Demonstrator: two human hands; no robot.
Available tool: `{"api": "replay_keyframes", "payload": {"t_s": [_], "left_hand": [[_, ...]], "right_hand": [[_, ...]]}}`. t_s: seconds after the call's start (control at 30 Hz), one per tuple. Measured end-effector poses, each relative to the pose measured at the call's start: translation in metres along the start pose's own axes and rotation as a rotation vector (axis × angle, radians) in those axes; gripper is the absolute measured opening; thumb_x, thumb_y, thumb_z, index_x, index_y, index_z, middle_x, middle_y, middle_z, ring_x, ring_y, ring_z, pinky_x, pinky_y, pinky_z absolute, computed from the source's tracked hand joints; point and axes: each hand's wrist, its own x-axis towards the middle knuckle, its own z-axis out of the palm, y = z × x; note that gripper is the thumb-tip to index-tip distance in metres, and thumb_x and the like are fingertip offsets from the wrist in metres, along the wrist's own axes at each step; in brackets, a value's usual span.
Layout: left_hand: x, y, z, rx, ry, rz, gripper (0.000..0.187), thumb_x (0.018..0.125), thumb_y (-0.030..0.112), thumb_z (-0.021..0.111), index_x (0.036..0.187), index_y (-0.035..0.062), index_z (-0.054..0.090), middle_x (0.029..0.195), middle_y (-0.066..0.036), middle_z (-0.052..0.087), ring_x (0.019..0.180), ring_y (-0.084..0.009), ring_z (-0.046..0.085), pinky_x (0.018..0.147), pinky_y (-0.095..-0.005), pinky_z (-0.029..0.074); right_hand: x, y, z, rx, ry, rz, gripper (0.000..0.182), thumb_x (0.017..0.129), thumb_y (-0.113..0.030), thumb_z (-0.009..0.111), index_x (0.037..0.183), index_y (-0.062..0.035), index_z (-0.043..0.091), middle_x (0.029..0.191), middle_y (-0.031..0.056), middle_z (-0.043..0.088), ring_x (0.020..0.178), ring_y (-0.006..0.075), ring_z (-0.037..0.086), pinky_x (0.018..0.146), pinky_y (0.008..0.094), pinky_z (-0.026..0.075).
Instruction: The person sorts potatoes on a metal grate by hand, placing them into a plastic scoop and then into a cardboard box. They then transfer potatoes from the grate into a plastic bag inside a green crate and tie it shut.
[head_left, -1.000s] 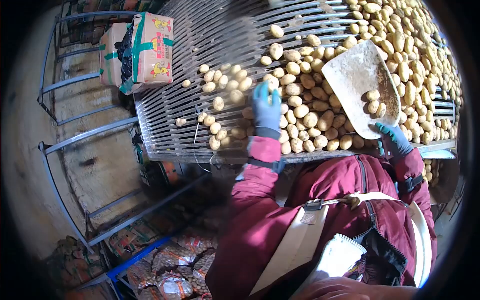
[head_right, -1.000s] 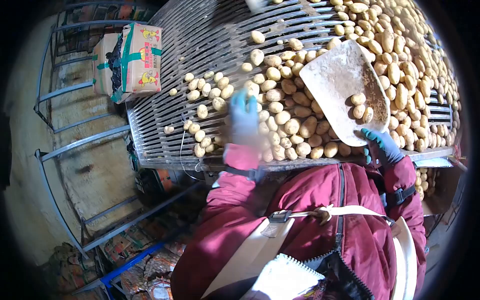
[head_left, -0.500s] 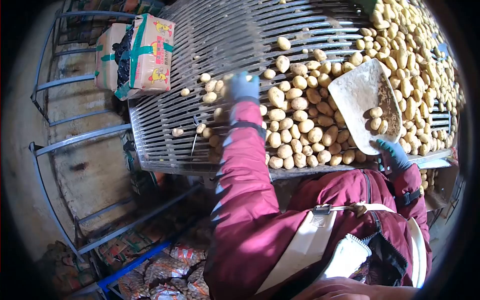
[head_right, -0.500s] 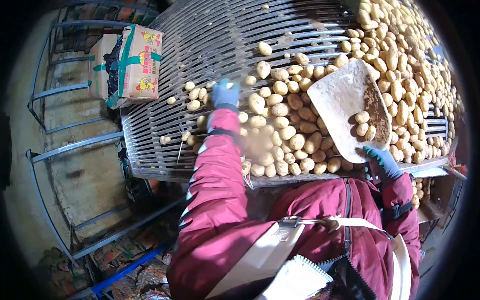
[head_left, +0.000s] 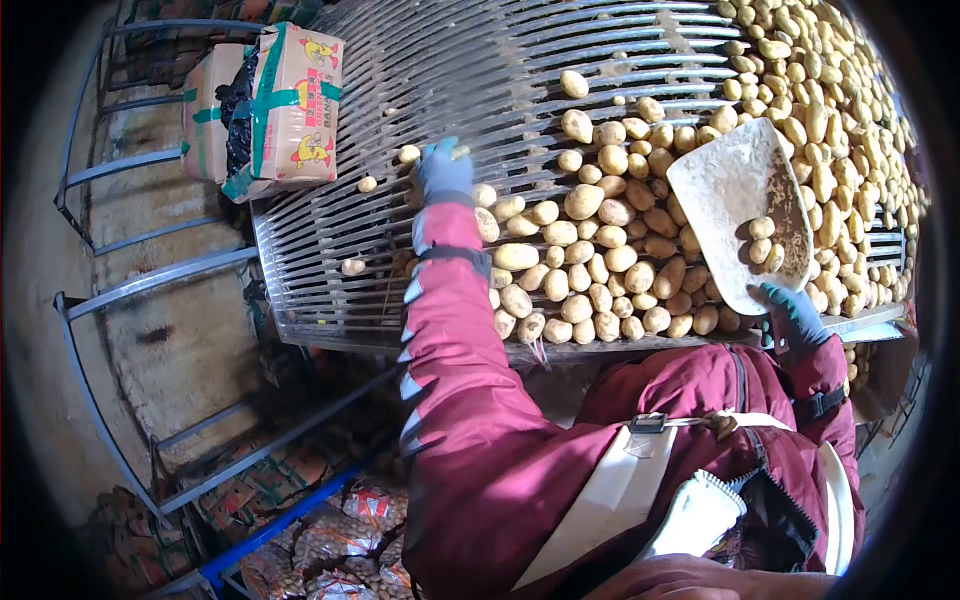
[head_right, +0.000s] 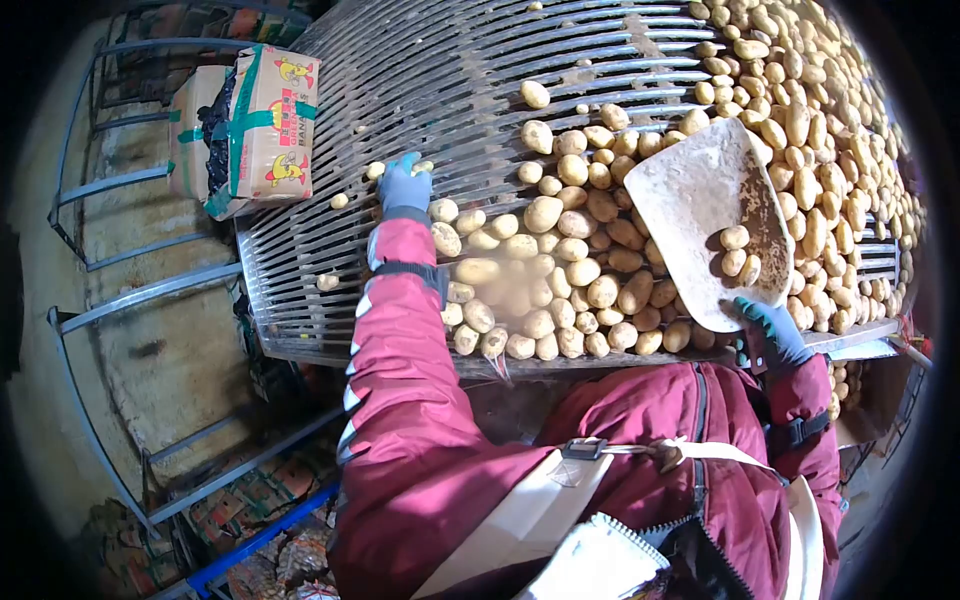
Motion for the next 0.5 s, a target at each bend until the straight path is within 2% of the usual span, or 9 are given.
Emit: {"api": "replay_keyframes", "payload": {"t_s": [0.1, 0.13, 0.2, 0.27, 0.3, 0.37, 0.4, 0.43, 0.5], "left_hand": [[0.004, 0.011, 0.010, 0.224, -0.048, -0.042, 0.050, 0.081, 0.026, 0.071, 0.132, 0.0233, 0.069, 0.134, -0.015, 0.062, 0.126, -0.0376, 0.056, 0.108, -0.0485, 0.046], [0.008, 0.011, 0.014, 0.203, -0.047, -0.052, 0.050, 0.081, 0.026, 0.073, 0.130, 0.0225, 0.069, 0.130, -0.014, 0.064, 0.122, -0.0382, 0.059, 0.105, -0.0482, 0.048], [0.008, 0.005, 0.018, 0.185, -0.051, -0.064, 0.049, 0.080, 0.026, 0.075, 0.129, 0.0217, 0.069, 0.127, -0.014, 0.067, 0.118, -0.0388, 0.062, 0.102, -0.0479, 0.050], [0.011, 0.004, 0.024, -0.078, -0.071, -0.048, 0.045, 0.082, 0.023, 0.078, 0.126, 0.0138, 0.069, 0.114, -0.013, 0.072, 0.103, -0.0328, 0.068, 0.092, -0.0425, 0.054], [0.006, 0.015, 0.019, -0.077, -0.073, -0.038, 0.045, 0.082, 0.023, 0.078, 0.126, 0.0138, 0.069, 0.114, -0.013, 0.072, 0.103, -0.0328, 0.068, 0.092, -0.0425, 0.054], [-0.014, 0.045, 0.011, -0.617, -0.100, -0.008, 0.038, 0.087, 0.014, 0.077, 0.122, 0.0048, 0.068, 0.102, -0.009, 0.074, 0.093, -0.0232, 0.068, 0.085, -0.0355, 0.056], [-0.019, 0.053, 0.020, -0.861, -0.180, -0.127, 0.030, 0.092, 0.006, 0.072, 0.121, -0.0009, 0.066, 0.106, -0.006, 0.070, 0.097, -0.0152, 0.064, 0.086, -0.0299, 0.054], [-0.028, 0.067, 0.017, -0.867, -0.198, -0.115, 0.030, 0.092, 0.006, 0.072, 0.121, -0.0009, 0.066, 0.106, -0.006, 0.070, 0.097, -0.0152, 0.064, 0.086, -0.0299, 0.054], [-0.052, 0.103, 0.014, -0.940, -0.115, 0.103, 0.030, 0.091, 0.008, 0.071, 0.120, 0.0010, 0.067, 0.112, -0.006, 0.068, 0.101, -0.0134, 0.062, 0.092, -0.0288, 0.052]], "right_hand": [[-0.009, -0.018, -0.004, -0.092, 0.015, 0.150, 0.026, 0.094, -0.025, 0.070, 0.108, -0.0029, 0.073, 0.093, 0.0021, 0.071, 0.076, 0.0112, 0.064, 0.063, 0.0252, 0.049], [-0.003, -0.005, -0.011, -0.072, -0.020, 0.047, 0.028, 0.094, -0.026, 0.070, 0.111, -0.0030, 0.073, 0.094, 0.0029, 0.072, 0.078, 0.0124, 0.066, 0.065, 0.0266, 0.051], [0.000, 0.004, -0.009, -0.028, -0.015, 0.031, 0.027, 0.094, -0.027, 0.070, 0.108, -0.0036, 0.074, 0.091, 0.0023, 0.071, 0.078, 0.0113, 0.065, 0.066, 0.0266, 0.051], [0.002, 0.007, -0.008, 0.064, -0.015, -0.021, 0.026, 0.094, -0.029, 0.072, 0.103, -0.0048, 0.075, 0.086, 0.0012, 0.069, 0.079, 0.0091, 0.062, 0.069, 0.0268, 0.050], [0.002, 0.006, -0.010, 0.072, -0.008, -0.022, 0.026, 0.094, -0.029, 0.072, 0.103, -0.0048, 0.075, 0.086, 0.0012, 0.069, 0.079, 0.0091, 0.062, 0.069, 0.0268, 0.050], [0.001, 0.007, -0.017, -0.087, -0.023, 0.015, 0.037, 0.098, -0.032, 0.066, 0.114, 0.0003, 0.075, 0.095, 0.0012, 0.075, 0.071, 0.0093, 0.060, 0.061, 0.0261, 0.047], [-0.003, -0.002, -0.014, -0.152, -0.006, 0.066, 0.035, 0.096, -0.032, 0.068, 0.113, -0.0029, 0.075, 0.092, -0.0006, 0.073, 0.070, 0.0090, 0.060, 0.060, 0.0280, 0.047], [-0.006, -0.012, -0.012, -0.217, 0.008, 0.118, 0.032, 0.094, -0.033, 0.071, 0.111, -0.0062, 0.076, 0.089, -0.0023, 0.072, 0.069, 0.0087, 0.060, 0.058, 0.0298, 0.047], [-0.002, 0.002, -0.023, -0.037, -0.011, 0.206, 0.030, 0.093, -0.035, 0.073, 0.108, -0.0091, 0.076, 0.084, -0.0023, 0.069, 0.063, 0.0092, 0.058, 0.054, 0.0285, 0.044]]}}
